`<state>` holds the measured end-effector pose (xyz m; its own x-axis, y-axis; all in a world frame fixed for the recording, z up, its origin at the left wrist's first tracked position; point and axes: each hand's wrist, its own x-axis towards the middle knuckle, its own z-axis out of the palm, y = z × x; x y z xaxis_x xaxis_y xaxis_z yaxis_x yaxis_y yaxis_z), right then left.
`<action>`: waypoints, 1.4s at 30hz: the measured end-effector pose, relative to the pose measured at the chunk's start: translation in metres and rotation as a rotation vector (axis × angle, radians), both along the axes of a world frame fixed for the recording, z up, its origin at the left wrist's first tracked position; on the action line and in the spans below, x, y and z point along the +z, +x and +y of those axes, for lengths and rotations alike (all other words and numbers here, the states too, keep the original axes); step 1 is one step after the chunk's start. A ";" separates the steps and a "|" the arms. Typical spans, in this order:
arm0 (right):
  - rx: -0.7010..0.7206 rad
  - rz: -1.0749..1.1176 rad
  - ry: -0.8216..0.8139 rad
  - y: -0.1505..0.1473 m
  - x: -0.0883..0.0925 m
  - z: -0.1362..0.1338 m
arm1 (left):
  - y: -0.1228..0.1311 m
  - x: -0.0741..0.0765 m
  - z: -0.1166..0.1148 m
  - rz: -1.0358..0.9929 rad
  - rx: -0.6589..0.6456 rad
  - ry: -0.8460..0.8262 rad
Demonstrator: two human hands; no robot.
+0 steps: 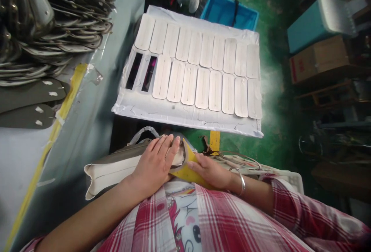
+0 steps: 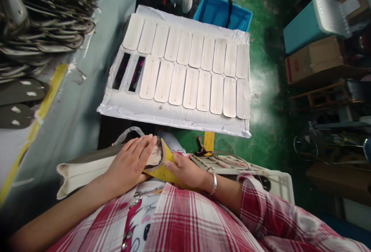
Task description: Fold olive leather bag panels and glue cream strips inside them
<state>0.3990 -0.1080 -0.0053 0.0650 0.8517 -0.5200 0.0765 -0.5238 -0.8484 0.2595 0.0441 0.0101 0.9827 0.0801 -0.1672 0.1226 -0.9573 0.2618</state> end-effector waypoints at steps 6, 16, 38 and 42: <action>-0.148 0.190 0.034 -0.011 -0.009 0.002 | 0.001 -0.008 0.000 -0.048 0.027 0.017; -0.384 0.052 -0.048 -0.036 -0.005 0.009 | -0.003 -0.004 0.000 -0.129 0.067 -0.019; -0.878 0.433 0.593 -0.012 0.020 0.090 | -0.024 -0.005 -0.021 -0.249 0.200 0.080; -0.886 0.483 0.529 -0.008 0.020 0.095 | -0.021 -0.004 -0.019 -0.234 0.199 0.066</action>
<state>0.3908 -0.0134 0.0144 0.6432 0.7259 -0.2436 -0.5372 0.2012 -0.8191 0.2384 0.0252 0.0061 0.9578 0.2780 0.0731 0.2532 -0.9363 0.2435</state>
